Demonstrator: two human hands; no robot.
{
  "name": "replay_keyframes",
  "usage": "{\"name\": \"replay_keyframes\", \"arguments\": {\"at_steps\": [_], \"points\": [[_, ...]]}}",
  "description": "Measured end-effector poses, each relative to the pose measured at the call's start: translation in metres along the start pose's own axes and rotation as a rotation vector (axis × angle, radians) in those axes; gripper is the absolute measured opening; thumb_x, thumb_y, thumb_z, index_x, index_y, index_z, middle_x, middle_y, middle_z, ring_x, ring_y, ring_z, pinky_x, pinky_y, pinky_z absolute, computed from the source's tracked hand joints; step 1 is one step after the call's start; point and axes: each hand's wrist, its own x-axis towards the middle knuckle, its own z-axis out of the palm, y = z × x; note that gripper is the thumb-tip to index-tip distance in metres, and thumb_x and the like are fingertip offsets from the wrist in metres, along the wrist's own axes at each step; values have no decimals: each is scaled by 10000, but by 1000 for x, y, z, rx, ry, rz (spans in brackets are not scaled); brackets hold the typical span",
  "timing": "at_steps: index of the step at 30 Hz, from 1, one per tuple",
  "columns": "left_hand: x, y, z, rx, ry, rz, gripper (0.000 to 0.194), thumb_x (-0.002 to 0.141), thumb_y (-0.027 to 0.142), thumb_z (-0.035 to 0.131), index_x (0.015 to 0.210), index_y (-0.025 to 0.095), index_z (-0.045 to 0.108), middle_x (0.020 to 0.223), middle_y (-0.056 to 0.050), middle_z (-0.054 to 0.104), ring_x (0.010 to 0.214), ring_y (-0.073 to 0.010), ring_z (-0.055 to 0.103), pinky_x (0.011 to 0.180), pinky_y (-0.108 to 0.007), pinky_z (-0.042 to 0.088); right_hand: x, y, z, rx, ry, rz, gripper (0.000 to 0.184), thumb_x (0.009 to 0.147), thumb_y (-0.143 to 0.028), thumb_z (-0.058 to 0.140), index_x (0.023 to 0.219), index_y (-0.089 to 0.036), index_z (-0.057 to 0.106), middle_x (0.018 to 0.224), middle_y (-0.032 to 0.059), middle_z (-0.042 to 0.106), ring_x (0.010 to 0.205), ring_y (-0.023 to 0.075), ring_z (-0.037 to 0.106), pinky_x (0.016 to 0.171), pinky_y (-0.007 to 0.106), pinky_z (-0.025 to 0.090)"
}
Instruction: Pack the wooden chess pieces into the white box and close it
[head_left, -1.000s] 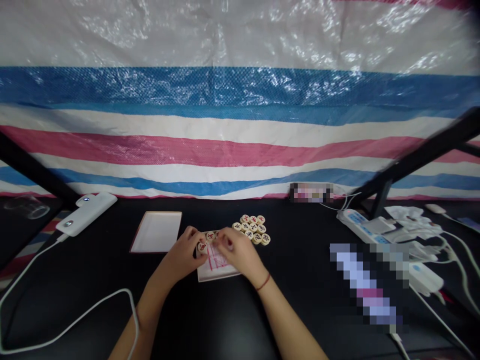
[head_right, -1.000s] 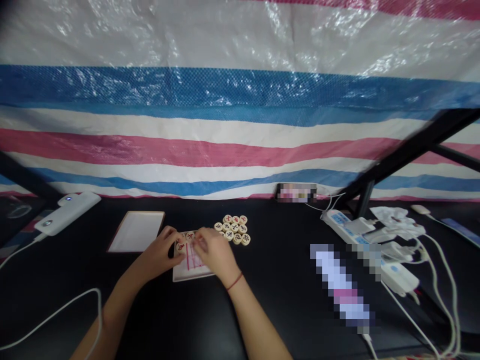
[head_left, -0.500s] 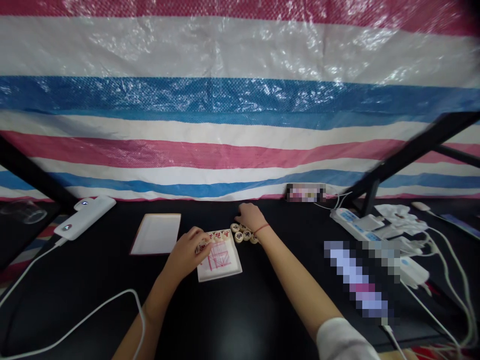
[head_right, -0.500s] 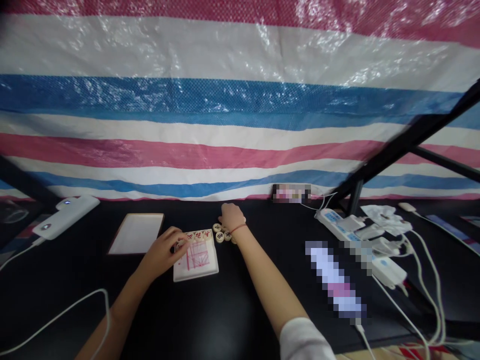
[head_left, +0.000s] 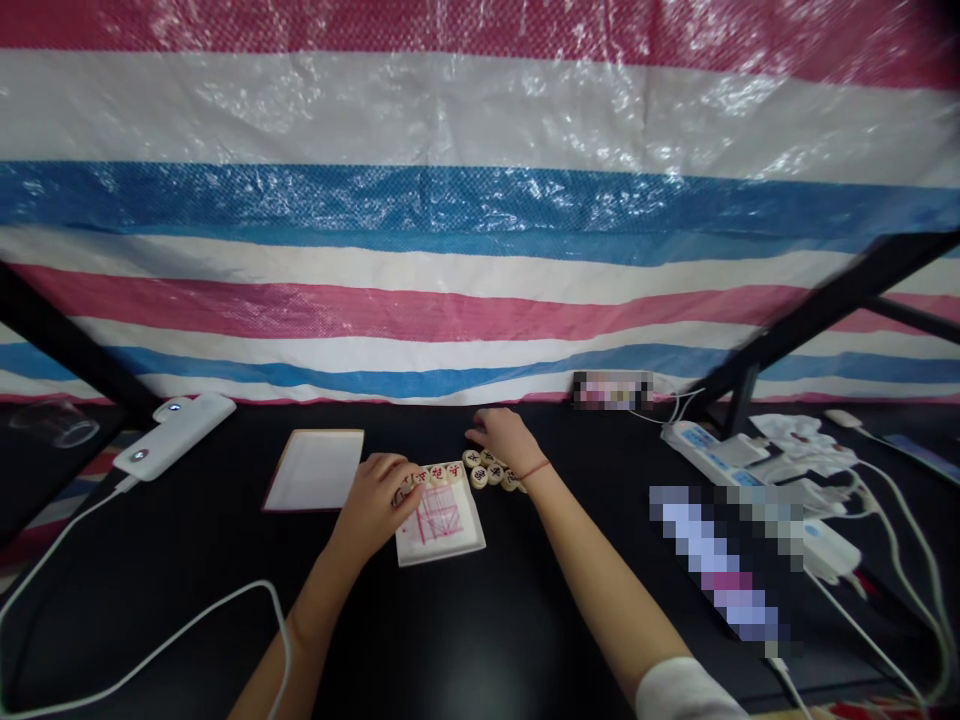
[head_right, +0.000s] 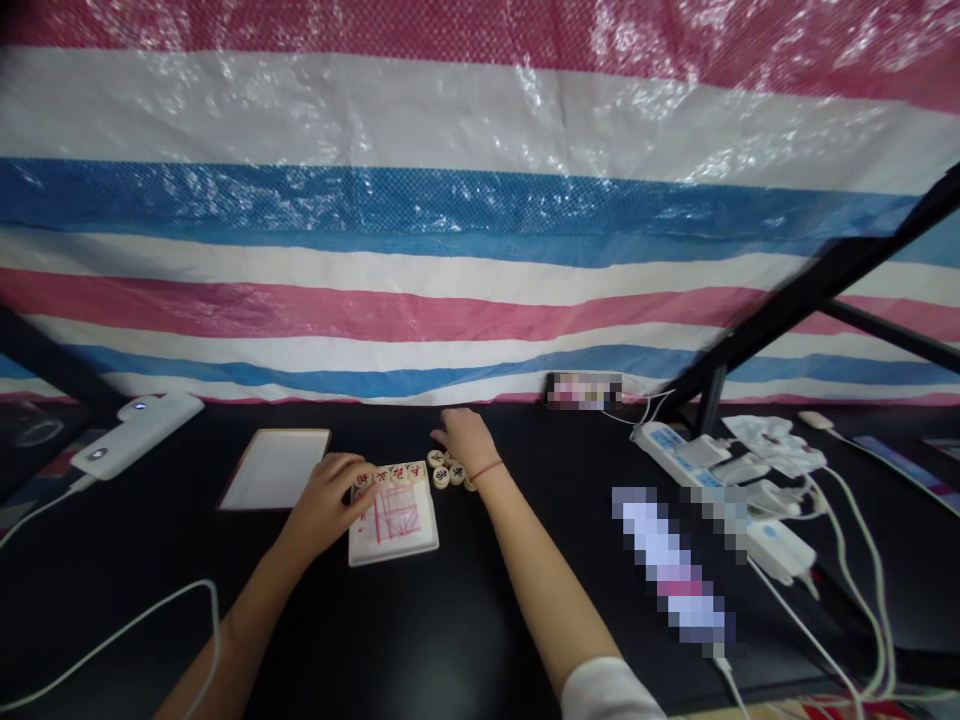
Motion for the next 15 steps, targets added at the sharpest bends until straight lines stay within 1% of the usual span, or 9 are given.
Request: {"name": "replay_keyframes", "arguments": {"at_steps": [2,3,4,6,8,10,11,15], "points": [[-1,1,4,-34,14,-24,243,860,293,569,1089,256,646,1069,-69,621,1043,-245,557,947,-401,432,-13,-11,0,142,41,-80,228,862,-371,635,990,-194,700,940,65,731,909,190,678,784,247,463],[-1,2,6,-63,8,-37,305,857,307,583,1156,260,619,1123,-72,608,1086,-248,553,971,-397,430,-21,-17,2,297,52,-130,235,851,-388,645,974,-196,703,895,48,732,843,176,684,753,243,474],[-2,3,8,-94,-4,-52,367,852,322,597,1214,264,587,1173,-74,594,1123,-249,547,992,-390,428,-28,-23,5,488,27,-175,245,838,-405,653,954,-195,705,860,36,729,763,163,684,702,241,488],[-3,6,12,-153,-46,-78,440,857,334,601,1287,270,530,1231,-66,578,1166,-239,544,1015,-370,428,-41,-35,14,866,-84,-205,293,803,-451,671,925,-187,703,789,22,716,620,144,659,587,242,503],[-3,9,14,-195,-76,-98,405,893,311,552,1295,276,516,1226,-50,589,1153,-214,564,1007,-345,442,-50,-42,23,1147,-158,-167,343,750,-482,708,901,-173,699,713,10,697,544,127,625,529,240,507],[-4,11,15,-211,-79,-109,340,922,284,502,1260,274,543,1181,-40,613,1101,-191,595,978,-327,466,-54,-43,30,1332,-166,-98,373,691,-473,760,881,-159,698,681,5,687,537,115,613,546,242,522],[-4,11,15,-212,-74,-109,319,926,278,494,1239,270,559,1161,-38,622,1075,-186,607,962,-321,477,-55,-42,32,1399,-169,-67,380,666,-459,783,879,-155,699,702,9,694,559,114,620,570,245,530],[-4,9,14,-218,-53,-85,316,918,285,510,1225,259,579,1145,-41,633,1051,-183,621,941,-313,498,-60,-34,38,1579,-243,-11,418,606,-373,839,947,-174,699,893,27,720,750,133,667,709,260,542]]}}
